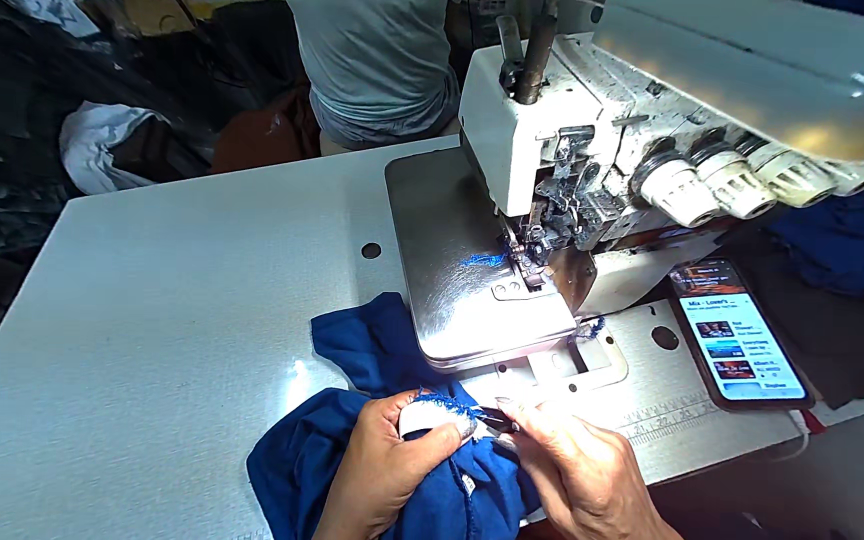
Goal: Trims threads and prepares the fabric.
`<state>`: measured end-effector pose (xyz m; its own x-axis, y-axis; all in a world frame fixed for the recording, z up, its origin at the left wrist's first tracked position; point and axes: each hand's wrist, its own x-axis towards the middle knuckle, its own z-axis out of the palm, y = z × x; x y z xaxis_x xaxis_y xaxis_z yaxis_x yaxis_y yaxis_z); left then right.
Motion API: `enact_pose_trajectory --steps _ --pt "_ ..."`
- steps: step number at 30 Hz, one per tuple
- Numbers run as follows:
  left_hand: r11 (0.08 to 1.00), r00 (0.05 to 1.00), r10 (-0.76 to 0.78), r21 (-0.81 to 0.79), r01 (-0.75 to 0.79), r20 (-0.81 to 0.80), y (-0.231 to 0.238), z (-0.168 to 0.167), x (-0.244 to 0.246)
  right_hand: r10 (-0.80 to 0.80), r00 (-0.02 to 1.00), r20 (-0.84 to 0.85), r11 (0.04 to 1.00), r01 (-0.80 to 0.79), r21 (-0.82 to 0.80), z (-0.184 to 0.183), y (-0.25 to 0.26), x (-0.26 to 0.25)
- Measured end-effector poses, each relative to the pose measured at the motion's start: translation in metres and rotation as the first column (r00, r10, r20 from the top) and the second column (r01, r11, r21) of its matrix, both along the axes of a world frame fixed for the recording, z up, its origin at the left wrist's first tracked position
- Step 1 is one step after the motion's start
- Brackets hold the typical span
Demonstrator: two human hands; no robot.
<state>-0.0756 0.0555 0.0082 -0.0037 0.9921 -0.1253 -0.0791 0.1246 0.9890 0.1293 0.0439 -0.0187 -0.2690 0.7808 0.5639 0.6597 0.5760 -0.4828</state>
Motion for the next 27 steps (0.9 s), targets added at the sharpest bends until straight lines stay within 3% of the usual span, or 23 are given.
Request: enact_pose_trajectory --steps 22,27 --pt "0.998 0.999 -0.049 0.027 0.049 0.004 -0.0003 -0.0038 -0.0044 0.049 0.999 -0.020 0.999 -0.048 0.022 -0.0027 0.0037 -0.0041" --pt "0.998 0.997 -0.059 0.001 0.059 0.039 0.0008 -0.0020 -0.0045 0.073 0.996 0.044 0.995 -0.076 0.061 0.0001 0.0077 -0.0004"
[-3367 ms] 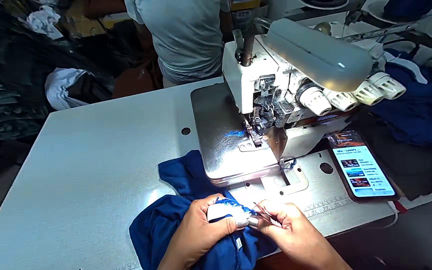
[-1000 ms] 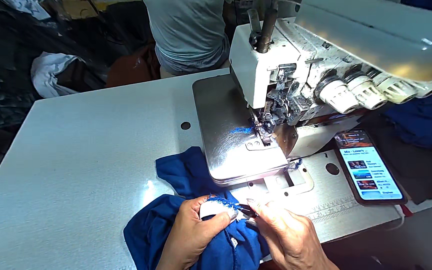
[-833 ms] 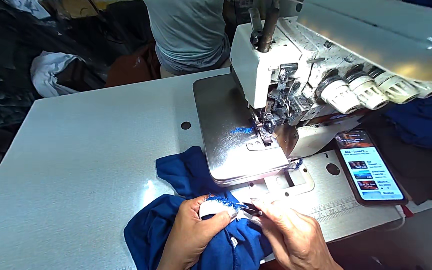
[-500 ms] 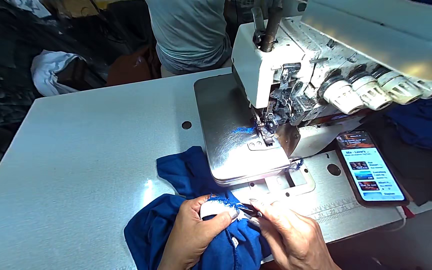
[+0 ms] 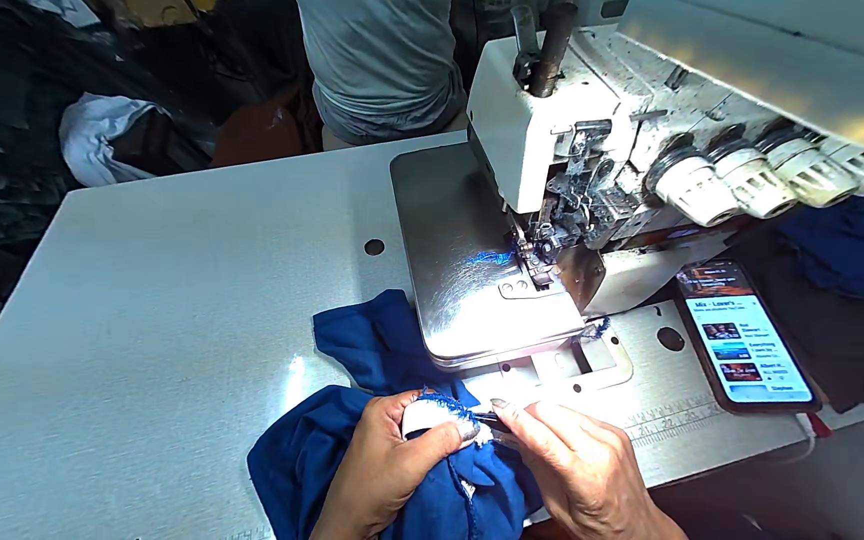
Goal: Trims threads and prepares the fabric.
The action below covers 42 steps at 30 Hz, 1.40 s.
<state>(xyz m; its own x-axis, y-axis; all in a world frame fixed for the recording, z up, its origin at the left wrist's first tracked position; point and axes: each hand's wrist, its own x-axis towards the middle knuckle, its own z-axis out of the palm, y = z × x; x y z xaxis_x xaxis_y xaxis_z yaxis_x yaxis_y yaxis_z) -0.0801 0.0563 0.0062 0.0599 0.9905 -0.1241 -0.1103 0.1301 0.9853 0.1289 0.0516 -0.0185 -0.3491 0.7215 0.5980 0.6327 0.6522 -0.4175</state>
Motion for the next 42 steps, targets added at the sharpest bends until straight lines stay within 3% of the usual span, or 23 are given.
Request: enact_pose_trajectory --steps 6,13,25,34,42 --pt "0.999 0.999 -0.038 0.003 0.038 0.003 0.0009 -0.0018 -0.0029 0.003 1.000 -0.012 0.999 -0.002 0.042 -0.0038 0.0004 -0.0014" --pt "1.000 0.999 -0.018 -0.009 0.018 0.028 0.0001 0.0009 -0.0021 0.034 0.999 -0.035 0.998 -0.036 -0.045 -0.0047 -0.0016 0.0016" --pt "0.996 0.996 -0.085 0.034 0.086 -0.034 0.0003 -0.0030 -0.0061 0.000 1.000 0.005 0.999 -0.001 0.054 -0.0044 -0.0013 -0.0041" --pt "0.998 0.998 -0.055 0.010 0.055 0.000 -0.0007 0.0002 -0.0044 0.052 0.996 -0.079 0.997 -0.056 -0.057 -0.0053 -0.0041 0.0016" --pt "0.999 0.999 -0.052 0.009 0.052 0.005 -0.0010 -0.0009 -0.0041 0.008 0.999 -0.050 0.999 -0.011 -0.051 -0.0039 -0.0073 0.0008"
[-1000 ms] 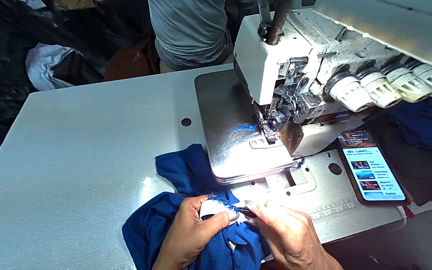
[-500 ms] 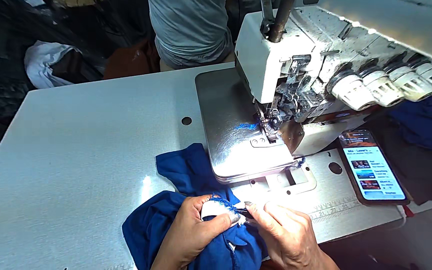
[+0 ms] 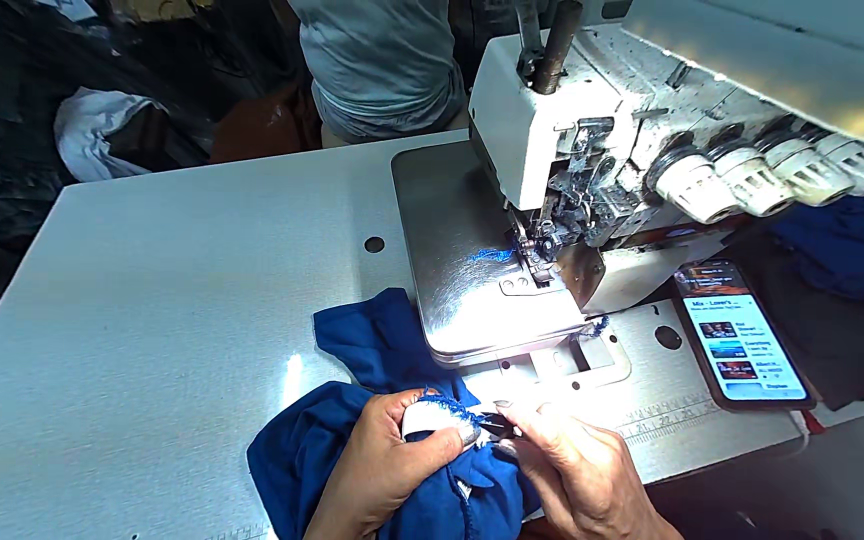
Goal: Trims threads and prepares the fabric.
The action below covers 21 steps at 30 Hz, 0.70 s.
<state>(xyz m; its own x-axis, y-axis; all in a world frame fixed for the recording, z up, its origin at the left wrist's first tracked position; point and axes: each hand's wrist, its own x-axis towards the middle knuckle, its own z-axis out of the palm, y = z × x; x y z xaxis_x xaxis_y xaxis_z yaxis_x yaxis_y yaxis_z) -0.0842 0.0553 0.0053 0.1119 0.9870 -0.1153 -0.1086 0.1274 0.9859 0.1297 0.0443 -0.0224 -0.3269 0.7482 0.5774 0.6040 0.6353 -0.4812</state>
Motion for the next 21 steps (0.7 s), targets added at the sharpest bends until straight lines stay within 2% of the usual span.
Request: enact_pose_trajectory --steps 21 --pt "0.999 0.999 -0.010 0.040 0.012 -0.045 -0.0002 -0.0024 -0.0014 -0.020 1.000 0.014 1.000 0.020 -0.024 0.0019 -0.0042 -0.0006"
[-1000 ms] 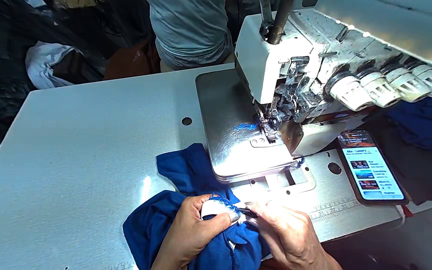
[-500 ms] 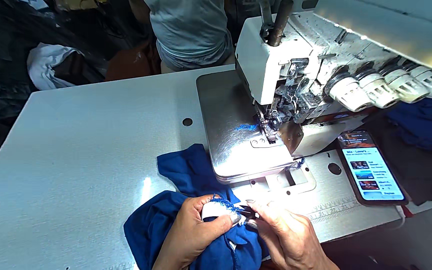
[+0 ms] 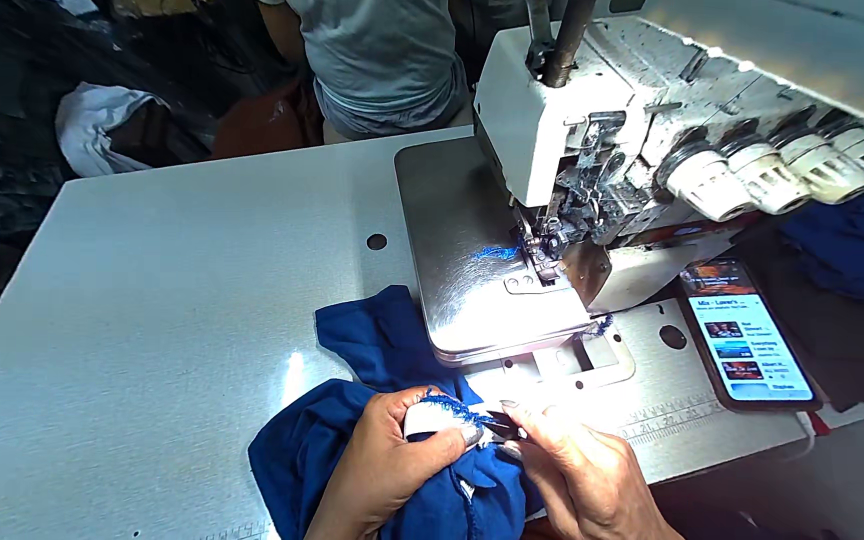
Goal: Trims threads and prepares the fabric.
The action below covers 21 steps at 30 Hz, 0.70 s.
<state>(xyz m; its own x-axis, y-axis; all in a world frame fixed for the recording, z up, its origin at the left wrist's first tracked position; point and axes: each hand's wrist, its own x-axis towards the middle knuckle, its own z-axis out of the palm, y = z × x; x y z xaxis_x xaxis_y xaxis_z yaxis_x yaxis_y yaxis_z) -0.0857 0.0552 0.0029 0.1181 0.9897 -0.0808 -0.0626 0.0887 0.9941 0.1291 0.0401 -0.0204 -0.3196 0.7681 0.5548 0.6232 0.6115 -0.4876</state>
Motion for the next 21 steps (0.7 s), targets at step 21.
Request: enact_pose_trajectory --steps 21 --pt "0.977 0.991 -0.132 0.170 0.132 -0.012 0.000 0.002 0.001 0.002 0.849 -0.528 0.824 -0.300 -0.481 0.020 0.007 0.006"
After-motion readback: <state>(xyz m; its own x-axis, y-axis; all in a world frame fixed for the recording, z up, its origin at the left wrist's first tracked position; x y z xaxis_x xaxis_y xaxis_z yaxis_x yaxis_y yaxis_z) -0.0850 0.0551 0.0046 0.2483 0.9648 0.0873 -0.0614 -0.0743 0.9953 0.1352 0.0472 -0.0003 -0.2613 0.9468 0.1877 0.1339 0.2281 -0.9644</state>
